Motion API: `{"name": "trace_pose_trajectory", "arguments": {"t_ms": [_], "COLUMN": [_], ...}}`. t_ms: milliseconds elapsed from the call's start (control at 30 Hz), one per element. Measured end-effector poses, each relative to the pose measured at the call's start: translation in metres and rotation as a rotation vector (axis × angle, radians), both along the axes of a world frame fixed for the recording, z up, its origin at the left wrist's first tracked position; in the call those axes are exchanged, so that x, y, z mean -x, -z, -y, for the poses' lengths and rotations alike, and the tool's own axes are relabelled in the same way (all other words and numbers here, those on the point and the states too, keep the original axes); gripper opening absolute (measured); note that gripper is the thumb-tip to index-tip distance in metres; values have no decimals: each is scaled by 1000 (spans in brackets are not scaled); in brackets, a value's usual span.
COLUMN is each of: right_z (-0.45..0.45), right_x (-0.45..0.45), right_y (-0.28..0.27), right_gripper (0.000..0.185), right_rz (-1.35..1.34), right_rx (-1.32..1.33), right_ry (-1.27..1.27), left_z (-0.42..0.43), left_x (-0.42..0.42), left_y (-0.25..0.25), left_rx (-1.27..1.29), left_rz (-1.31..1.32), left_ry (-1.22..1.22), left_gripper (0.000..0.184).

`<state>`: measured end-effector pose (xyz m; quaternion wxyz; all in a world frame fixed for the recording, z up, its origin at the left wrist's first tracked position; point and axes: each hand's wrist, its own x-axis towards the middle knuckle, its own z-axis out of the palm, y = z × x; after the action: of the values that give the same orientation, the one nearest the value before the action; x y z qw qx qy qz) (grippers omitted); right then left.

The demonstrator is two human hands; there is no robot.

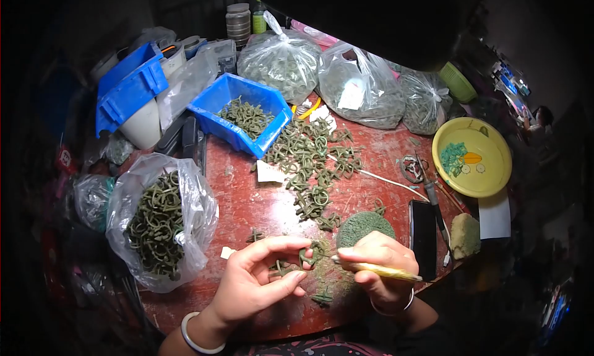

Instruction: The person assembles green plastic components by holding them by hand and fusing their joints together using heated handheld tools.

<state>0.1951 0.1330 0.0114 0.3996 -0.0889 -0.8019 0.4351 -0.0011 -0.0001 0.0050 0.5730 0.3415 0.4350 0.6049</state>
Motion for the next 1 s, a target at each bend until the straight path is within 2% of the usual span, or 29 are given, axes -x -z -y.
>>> {"name": "trace_pose_trajectory", "arguments": {"t_ms": [167, 233, 300, 467, 500, 567, 633, 667, 700, 767, 833, 900, 967, 1000], "right_z": [3, 2, 1, 2, 5, 12, -5, -3, 1, 4, 6, 5, 4, 2], "right_x": [5, 7, 10, 12, 12, 9, 14, 15, 16, 17, 18, 18, 20, 20], "right_y": [-1, -1, 1, 2, 3, 6, 10, 11, 13, 20, 19, 20, 19, 11], "right_gripper": [27, 28, 28, 28, 28, 31, 30, 27, 25, 22, 23, 20, 17, 17], "right_rz": [42, 19, 21, 10, 10, 158, 221, 321, 421, 426, 494, 444, 250, 222], "right_rx": [-102, -100, -54, -107, -106, 21, -247, -291, -335, -412, -520, -489, -118, -13], "right_ry": [111, 86, -56, 48, 48, 237, 152, 141, 130, 141, 172, 184, 126, 59], "left_z": [0, 0, 1, -1, -1, -1, -3, -4, -3, 1, -1, -1, -1, -1], "left_x": [0, 1, 1, 4, 6, 9, 12, 9, 12, 19, 15, 16, 17, 17], "left_y": [0, 1, 2, 3, 9, 12, 1, -4, 3, 21, 9, 6, 12, 14], "left_rx": [13, -8, 10, 74, 64, 54, 24, 48, 48, 3, 71, 69, 74, 83], "left_rz": [4, 5, 21, 113, 234, 502, 645, 649, 649, 678, 634, 572, 567, 561], "left_ry": [21, 37, 43, 82, 40, -61, -87, -123, -122, 63, -3, 18, 39, 64], "left_gripper": [45, 44, 44, 42, 42, 41, 39, 27, 27, 14, 8, 12, 11, 11]}}
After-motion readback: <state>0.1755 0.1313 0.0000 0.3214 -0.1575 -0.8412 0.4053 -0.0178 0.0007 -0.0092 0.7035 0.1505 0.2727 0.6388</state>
